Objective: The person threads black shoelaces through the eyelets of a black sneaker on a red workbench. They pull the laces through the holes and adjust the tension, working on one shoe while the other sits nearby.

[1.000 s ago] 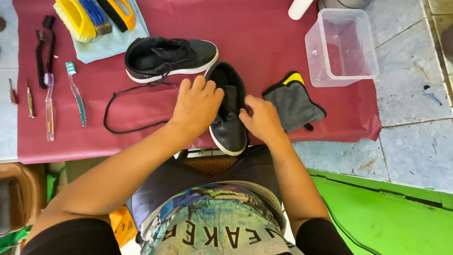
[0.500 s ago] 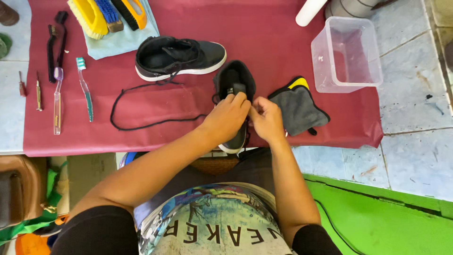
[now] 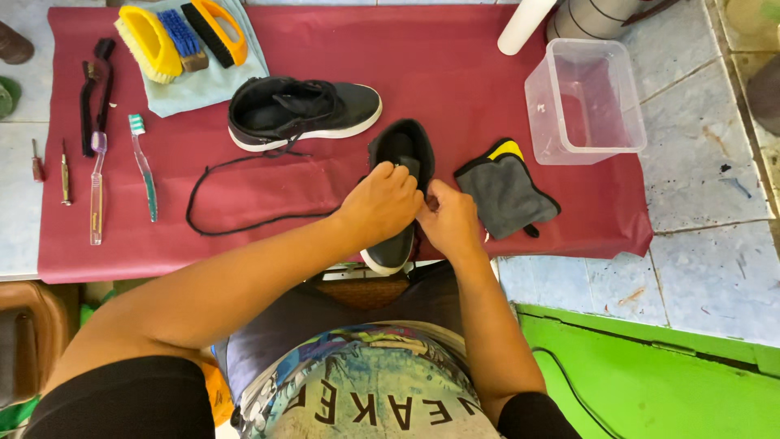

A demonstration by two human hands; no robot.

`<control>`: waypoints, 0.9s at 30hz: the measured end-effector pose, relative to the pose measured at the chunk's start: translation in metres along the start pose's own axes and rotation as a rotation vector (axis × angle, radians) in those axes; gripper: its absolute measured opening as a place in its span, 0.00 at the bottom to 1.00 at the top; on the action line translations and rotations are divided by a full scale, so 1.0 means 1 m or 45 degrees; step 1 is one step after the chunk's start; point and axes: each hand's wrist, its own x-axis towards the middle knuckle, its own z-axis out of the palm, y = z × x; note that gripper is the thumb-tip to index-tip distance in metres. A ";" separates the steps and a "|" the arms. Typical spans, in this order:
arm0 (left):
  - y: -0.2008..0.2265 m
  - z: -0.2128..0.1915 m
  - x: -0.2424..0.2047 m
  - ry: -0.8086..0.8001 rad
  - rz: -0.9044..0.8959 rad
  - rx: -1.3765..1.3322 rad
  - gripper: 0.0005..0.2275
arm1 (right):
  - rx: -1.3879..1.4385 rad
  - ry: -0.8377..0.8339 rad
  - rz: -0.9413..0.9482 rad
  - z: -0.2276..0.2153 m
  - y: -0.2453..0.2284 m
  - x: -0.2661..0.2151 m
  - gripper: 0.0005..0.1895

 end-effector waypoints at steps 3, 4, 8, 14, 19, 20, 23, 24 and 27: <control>-0.007 -0.007 -0.001 0.104 -0.109 0.081 0.05 | -0.068 -0.021 0.015 -0.012 -0.009 0.000 0.11; -0.010 -0.010 -0.003 0.106 -0.104 0.074 0.05 | -0.071 -0.018 0.023 -0.012 -0.005 0.000 0.11; -0.025 -0.028 -0.003 0.171 -0.287 0.158 0.06 | 0.136 -0.014 0.034 -0.015 -0.002 0.011 0.11; -0.001 -0.041 0.008 0.207 -0.365 0.034 0.06 | 0.312 -0.055 -0.029 -0.007 0.006 0.011 0.09; 0.017 0.002 0.004 -0.202 -0.425 -0.425 0.14 | 0.438 -0.114 -0.076 0.000 0.030 0.010 0.04; 0.014 0.002 0.002 -0.257 -0.397 -0.417 0.15 | 0.604 -0.143 0.018 -0.001 0.028 0.004 0.02; 0.011 0.009 -0.001 -0.348 -0.343 -0.432 0.16 | 0.735 -0.186 0.123 0.015 0.043 -0.012 0.08; 0.011 0.011 -0.002 -0.371 -0.323 -0.439 0.16 | 0.698 -0.199 0.113 0.023 0.050 -0.017 0.11; 0.008 0.008 0.000 -0.452 -0.279 -0.421 0.14 | 0.556 -0.167 0.123 0.023 0.049 -0.017 0.08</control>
